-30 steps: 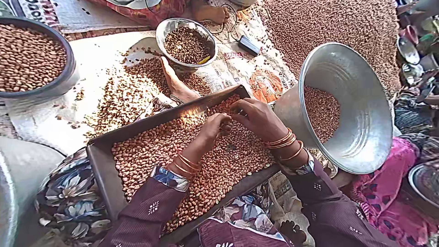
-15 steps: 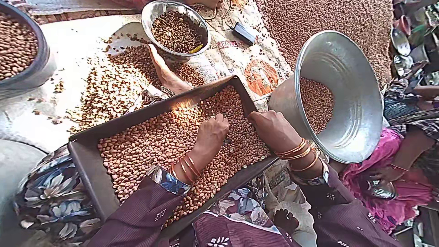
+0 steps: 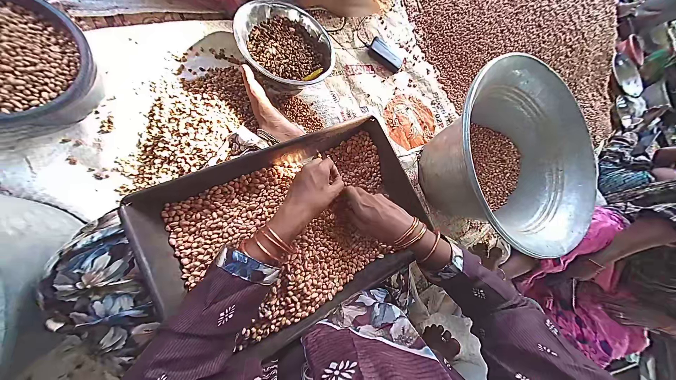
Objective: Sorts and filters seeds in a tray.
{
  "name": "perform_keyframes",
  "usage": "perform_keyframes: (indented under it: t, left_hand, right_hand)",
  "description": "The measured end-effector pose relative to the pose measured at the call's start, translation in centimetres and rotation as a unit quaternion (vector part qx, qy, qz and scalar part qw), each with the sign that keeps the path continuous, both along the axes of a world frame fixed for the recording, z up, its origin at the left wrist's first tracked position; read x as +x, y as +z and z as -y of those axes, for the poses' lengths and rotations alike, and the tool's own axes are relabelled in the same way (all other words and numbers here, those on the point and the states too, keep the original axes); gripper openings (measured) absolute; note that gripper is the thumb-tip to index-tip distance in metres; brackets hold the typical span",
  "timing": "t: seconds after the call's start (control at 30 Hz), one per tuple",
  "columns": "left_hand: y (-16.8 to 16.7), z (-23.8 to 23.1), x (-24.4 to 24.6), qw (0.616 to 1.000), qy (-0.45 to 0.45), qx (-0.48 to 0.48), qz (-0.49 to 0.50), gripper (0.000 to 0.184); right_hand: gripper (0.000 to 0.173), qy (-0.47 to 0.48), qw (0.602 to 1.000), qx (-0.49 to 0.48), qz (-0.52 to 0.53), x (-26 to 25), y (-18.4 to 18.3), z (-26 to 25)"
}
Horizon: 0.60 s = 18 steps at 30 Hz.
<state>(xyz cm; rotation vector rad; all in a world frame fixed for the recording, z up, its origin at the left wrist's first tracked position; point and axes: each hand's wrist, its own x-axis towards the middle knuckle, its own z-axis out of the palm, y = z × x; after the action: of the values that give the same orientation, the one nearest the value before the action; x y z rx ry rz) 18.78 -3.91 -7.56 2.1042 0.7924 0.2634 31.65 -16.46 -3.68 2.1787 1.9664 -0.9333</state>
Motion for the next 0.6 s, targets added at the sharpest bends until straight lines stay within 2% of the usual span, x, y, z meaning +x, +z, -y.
perform_keyframes:
  t: [0.07,0.1,0.13,0.2,0.23,0.27,0.33,0.4,0.43,0.5,0.53,0.57,0.6]
  left_hand:
    - [0.9,-0.9,-0.9,0.998,0.040,-0.013,0.052,0.015]
    - [1.5,-1.3,-1.4,0.997,0.052,-0.027,0.056,0.014]
    - [2.1,-1.7,-1.9,0.996,0.060,-0.046,0.053,0.014]
    - [2.8,-2.4,-2.8,0.994,0.068,-0.075,0.040,0.013]
    - [2.8,-2.7,-3.2,0.994,0.069,-0.083,0.033,0.014]
    - [2.7,-3.0,-3.6,0.993,0.072,-0.086,0.028,0.014]
    - [2.4,-3.4,-4.3,0.992,0.079,-0.091,0.023,0.015]
    - [2.2,-3.4,-4.5,0.992,0.079,-0.095,0.022,0.016]
    - [2.2,-3.3,-4.5,0.992,0.074,-0.099,0.022,0.016]
    - [2.0,-3.1,-4.3,0.992,0.064,-0.102,0.021,0.017]
    - [1.9,-2.9,-4.2,0.993,0.059,-0.102,0.020,0.017]
    - [2.0,-2.8,-4.1,0.993,0.053,-0.099,0.021,0.016]
    - [2.1,-2.6,-4.0,0.995,0.046,-0.091,0.024,0.015]
  right_hand:
    - [0.044,0.069,0.974,0.062,-0.206,0.0,0.2,-0.1]
    - [0.043,0.071,0.962,0.098,-0.244,0.0,0.6,-0.2]
    - [0.040,0.054,0.965,0.140,-0.215,0.1,1.4,0.0]
    - [0.032,-0.007,0.983,0.181,-0.014,0.9,2.9,0.7]
    - [0.027,-0.043,0.985,0.142,0.090,1.2,3.4,1.1]
    - [0.030,-0.080,0.981,0.060,0.166,1.2,3.7,1.3]
    - [0.054,-0.131,0.960,-0.126,0.212,0.6,3.6,1.4]
    - [0.062,-0.105,0.958,-0.220,0.151,-0.7,3.3,1.4]
    - [0.060,-0.062,0.969,-0.220,0.089,-1.2,3.2,1.7]
    - [0.049,0.029,0.986,-0.130,-0.104,-1.3,2.8,2.2]
    - [0.045,0.055,0.975,-0.073,-0.201,-1.3,2.6,2.1]
    - [0.042,0.065,0.963,-0.018,-0.261,-1.2,2.6,1.6]
    - [0.037,0.059,0.962,0.036,-0.265,-0.8,2.9,1.1]
